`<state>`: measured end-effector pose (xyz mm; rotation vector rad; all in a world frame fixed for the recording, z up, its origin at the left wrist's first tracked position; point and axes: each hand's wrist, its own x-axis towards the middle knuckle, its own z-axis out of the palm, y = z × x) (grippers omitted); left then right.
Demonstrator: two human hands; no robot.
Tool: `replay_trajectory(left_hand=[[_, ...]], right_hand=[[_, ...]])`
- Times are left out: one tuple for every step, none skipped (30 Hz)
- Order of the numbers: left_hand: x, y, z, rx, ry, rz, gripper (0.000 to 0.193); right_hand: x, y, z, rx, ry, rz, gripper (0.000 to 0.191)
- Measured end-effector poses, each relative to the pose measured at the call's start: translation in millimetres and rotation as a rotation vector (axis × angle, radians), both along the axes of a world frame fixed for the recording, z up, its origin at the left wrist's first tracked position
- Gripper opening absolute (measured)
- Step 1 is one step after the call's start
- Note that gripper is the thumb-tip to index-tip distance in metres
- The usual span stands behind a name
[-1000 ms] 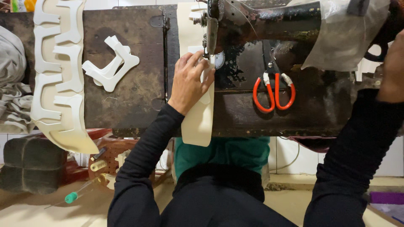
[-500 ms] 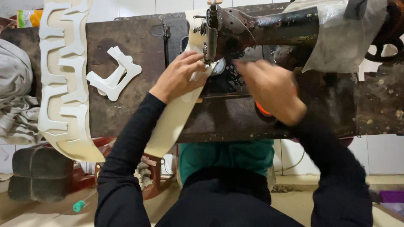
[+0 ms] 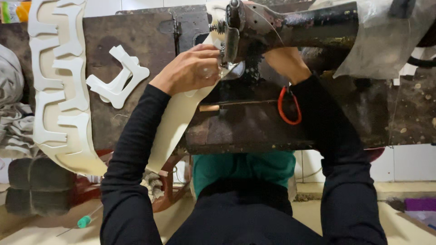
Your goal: The person sews cream-colored shoe upper components on an industrial sewing machine at a workbench, guiding the fabric under the needle and repositioning pieces. They then move to the floor, sit down, and trim excess material from the stitched shoe parts with red-handled scissors.
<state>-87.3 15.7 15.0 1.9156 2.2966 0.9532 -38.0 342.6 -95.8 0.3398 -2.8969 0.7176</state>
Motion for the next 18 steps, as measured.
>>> replay_trajectory(left_hand=[[-1.0,-0.8,0.2,-0.014,-0.01,0.007,0.019],[-1.1,-1.3,0.5,-0.029,-0.023,0.012,0.017],[-0.8,-1.8,0.8,-0.023,-0.028,0.018,0.017],[-0.4,-1.6,1.3,-0.015,-0.032,0.023,0.018],[-0.4,-1.3,2.0,-0.005,-0.032,0.029,0.019],[0.3,-0.7,2.3,-0.01,-0.048,0.038,0.017],[1.0,0.0,2.5,-0.016,-0.064,0.046,0.016],[1.8,0.7,2.7,-0.022,-0.082,0.054,0.015],[2.5,1.0,2.7,-0.026,-0.077,0.049,0.016],[3.1,1.1,2.8,-0.029,-0.071,0.043,0.017],[3.7,1.0,2.8,-0.031,-0.066,0.037,0.018],[4.4,0.8,3.0,-0.044,-0.073,0.04,0.017],[5.2,0.0,3.2,-0.057,-0.08,0.042,0.017],[6.1,-0.3,3.4,-0.069,-0.087,0.045,0.016],[6.7,-0.6,3.8,-0.06,-0.106,0.043,0.015],[7.3,-0.6,4.4,-0.05,-0.122,0.042,0.015],[7.3,-0.3,5.3,-0.039,-0.137,0.042,0.014],[7.6,0.0,6.1,-0.037,-0.128,0.047,0.015]], right_hand=[[3.2,5.6,-2.1,0.218,0.12,0.042,0.024],[5.0,8.3,-1.5,0.434,0.238,0.082,0.022],[6.0,8.6,0.4,0.421,0.256,0.099,0.018],[7.6,7.1,3.2,0.409,0.276,0.116,0.015],[9.2,3.9,6.4,0.399,0.299,0.133,0.011],[11.2,0.0,9.6,0.001,0.235,0.159,0.01],[13.0,-4.2,12.4,-0.396,0.166,0.181,0.012],[14.6,-7.1,14.9,-0.794,0.089,0.198,0.016],[15.8,-9.3,16.6,-0.872,-0.008,0.147,0.01],[16.7,-10.4,17.3,-0.946,-0.107,0.096,0.005],[17.2,-10.9,17.0,-1.017,-0.207,0.045,0.007],[17.3,-11.1,15.5,-0.981,-0.159,0.054,0.004],[16.8,-10.0,13.5,-0.944,-0.112,0.062,0.005],[15.6,-9.2,10.9,-0.906,-0.065,0.071,0.008],[15.0,-7.9,8.0,-0.959,-0.049,0.081,0.015],[13.3,-6.7,5.2,-0.963,-0.032,0.086,0.013],[13.3,-5.9,5.1,-0.936,-0.016,0.082,0.012],[11.7,-5.1,3.6,-0.723,0.0,0.08,0.01]])
